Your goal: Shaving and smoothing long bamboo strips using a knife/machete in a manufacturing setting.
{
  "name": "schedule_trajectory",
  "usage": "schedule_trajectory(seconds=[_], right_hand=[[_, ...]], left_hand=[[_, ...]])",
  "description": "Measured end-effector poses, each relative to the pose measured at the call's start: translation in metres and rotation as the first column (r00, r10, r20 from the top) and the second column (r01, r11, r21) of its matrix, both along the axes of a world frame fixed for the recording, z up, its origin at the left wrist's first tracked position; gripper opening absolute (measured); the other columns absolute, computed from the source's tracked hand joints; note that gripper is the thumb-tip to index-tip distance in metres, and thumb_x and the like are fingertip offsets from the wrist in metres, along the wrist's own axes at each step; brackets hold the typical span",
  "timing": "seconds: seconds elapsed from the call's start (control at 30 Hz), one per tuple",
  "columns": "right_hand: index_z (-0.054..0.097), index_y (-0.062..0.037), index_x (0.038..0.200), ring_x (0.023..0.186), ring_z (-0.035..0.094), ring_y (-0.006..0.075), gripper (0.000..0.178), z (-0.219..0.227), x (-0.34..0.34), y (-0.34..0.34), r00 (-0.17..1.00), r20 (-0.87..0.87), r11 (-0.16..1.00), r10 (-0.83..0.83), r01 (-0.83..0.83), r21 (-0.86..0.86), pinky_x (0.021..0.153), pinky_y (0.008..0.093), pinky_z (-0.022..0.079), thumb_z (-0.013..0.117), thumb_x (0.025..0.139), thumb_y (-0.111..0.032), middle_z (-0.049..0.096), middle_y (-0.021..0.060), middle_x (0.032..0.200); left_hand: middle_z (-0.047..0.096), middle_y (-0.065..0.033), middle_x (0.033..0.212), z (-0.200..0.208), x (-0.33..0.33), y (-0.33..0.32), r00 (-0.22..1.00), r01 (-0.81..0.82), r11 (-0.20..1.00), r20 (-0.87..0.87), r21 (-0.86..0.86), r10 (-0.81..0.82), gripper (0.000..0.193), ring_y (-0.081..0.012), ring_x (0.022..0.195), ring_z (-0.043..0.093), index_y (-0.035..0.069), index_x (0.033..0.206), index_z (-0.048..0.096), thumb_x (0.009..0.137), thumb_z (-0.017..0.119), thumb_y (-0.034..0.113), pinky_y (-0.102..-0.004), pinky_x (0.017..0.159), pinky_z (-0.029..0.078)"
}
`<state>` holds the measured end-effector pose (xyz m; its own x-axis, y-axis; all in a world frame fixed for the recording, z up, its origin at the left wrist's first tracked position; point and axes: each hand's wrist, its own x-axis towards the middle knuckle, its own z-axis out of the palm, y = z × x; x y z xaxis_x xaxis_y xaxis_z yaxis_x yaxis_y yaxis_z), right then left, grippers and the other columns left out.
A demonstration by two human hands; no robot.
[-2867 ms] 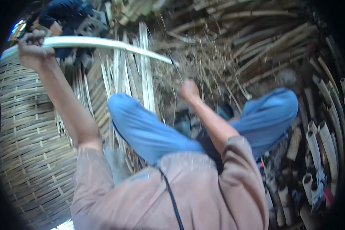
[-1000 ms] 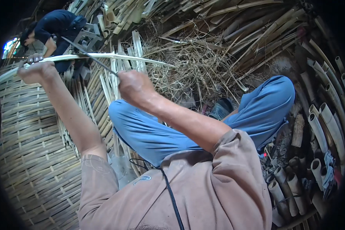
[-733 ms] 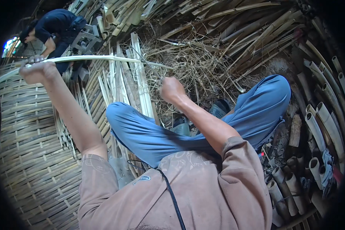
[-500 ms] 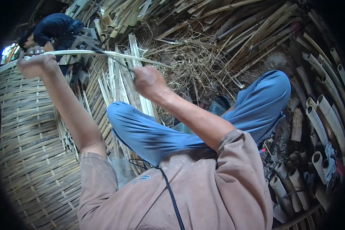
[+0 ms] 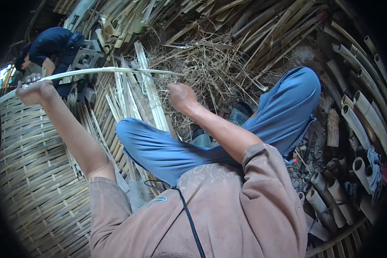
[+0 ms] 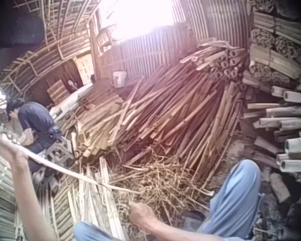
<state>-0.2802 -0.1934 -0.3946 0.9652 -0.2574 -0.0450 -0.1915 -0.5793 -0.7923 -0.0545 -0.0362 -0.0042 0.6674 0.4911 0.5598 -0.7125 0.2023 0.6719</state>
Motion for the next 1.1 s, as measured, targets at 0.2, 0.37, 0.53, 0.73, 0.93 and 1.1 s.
schedule_trajectory(seconds=[0.2, 0.37, 0.53, 0.73, 0.93, 1.1], right_hand=[[0.073, 0.0003, 0.108, 0.102, 0.071, 0.0397, 0.028, -0.042, -0.013, -0.042, 0.865, -0.5, 0.999, -0.042, 0.027, -0.038, 0.084, 0.0487, 0.057, 0.063, 0.085, -0.012, 0.072, 0.0242, 0.106], [0.07, -0.0002, 0.103, 0.09, 0.069, 0.0459, 0.025, -0.037, 0.006, -0.002, 0.999, -0.027, 0.998, 0.024, -0.026, -0.059, 0.079, 0.0517, 0.056, 0.059, 0.083, -0.01, 0.07, 0.0275, 0.093], [0.075, 0.0006, 0.098, 0.099, 0.071, 0.0405, 0.023, -0.04, -0.02, -0.032, 0.794, -0.593, 0.99, -0.136, 0.131, -0.051, 0.086, 0.0487, 0.057, 0.064, 0.082, -0.013, 0.072, 0.0257, 0.104], [0.07, -0.0006, 0.095, 0.092, 0.069, 0.0445, 0.019, -0.02, 0.017, 0.002, 0.989, -0.147, 0.999, -0.035, 0.029, -0.041, 0.082, 0.0519, 0.056, 0.057, 0.084, -0.008, 0.07, 0.0284, 0.093], [0.073, -0.0011, 0.105, 0.099, 0.069, 0.0444, 0.028, -0.049, -0.011, -0.014, 0.875, -0.448, 0.983, -0.183, 0.155, -0.098, 0.084, 0.0523, 0.055, 0.056, 0.087, -0.016, 0.071, 0.0266, 0.101], [0.072, 0.0045, 0.105, 0.106, 0.068, 0.0436, 0.031, -0.092, -0.018, -0.039, 0.888, -0.459, 1.0, -0.019, 0.02, -0.002, 0.087, 0.0479, 0.056, 0.067, 0.081, -0.015, 0.07, 0.0296, 0.11]], left_hand=[[0.032, -0.0008, 0.058, 0.001, 0.004, 0.018, 0.997, 0.072, 0.994, 0.021, 0.084, -0.074, 0.022, -0.0119, 0.045, 0.029, 0.013, 0.071, 0.031, 0.085, 0.045, 0.022, -0.0285, 0.046, 0.024], [0.034, -0.0001, 0.06, -0.006, 0.008, 0.032, 0.998, 0.054, 0.998, -0.04, 0.03, -0.052, 0.021, -0.0107, 0.045, 0.031, 0.014, 0.072, 0.032, 0.085, 0.045, 0.024, -0.0283, 0.045, 0.025], [0.034, -0.0002, 0.06, -0.01, 0.004, 0.048, 0.999, 0.024, 0.999, -0.032, 0.044, -0.022, 0.023, -0.0112, 0.044, 0.032, 0.015, 0.07, 0.031, 0.086, 0.044, 0.027, -0.0269, 0.044, 0.025], [0.03, 0.0011, 0.061, -0.017, 0.007, 0.07, 0.939, 0.335, 0.941, 0.067, 0.048, -0.338, 0.025, -0.011, 0.048, 0.026, 0.012, 0.076, 0.042, 0.083, 0.051, 0.034, -0.0277, 0.049, 0.021], [0.03, 0.0017, 0.061, -0.017, 0.008, 0.094, 0.793, 0.583, 0.801, 0.121, 0.132, -0.597, 0.025, -0.0113, 0.049, 0.023, 0.011, 0.086, 0.049, 0.083, 0.049, 0.036, -0.0292, 0.051, 0.023], [0.044, -0.0011, 0.072, -0.041, 0.007, 0.08, 0.775, 0.63, 0.769, 0.022, -0.104, -0.632, 0.029, -0.0116, 0.064, 0.042, 0.011, 0.102, 0.053, 0.097, 0.045, 0.039, -0.025, 0.057, 0.035]])
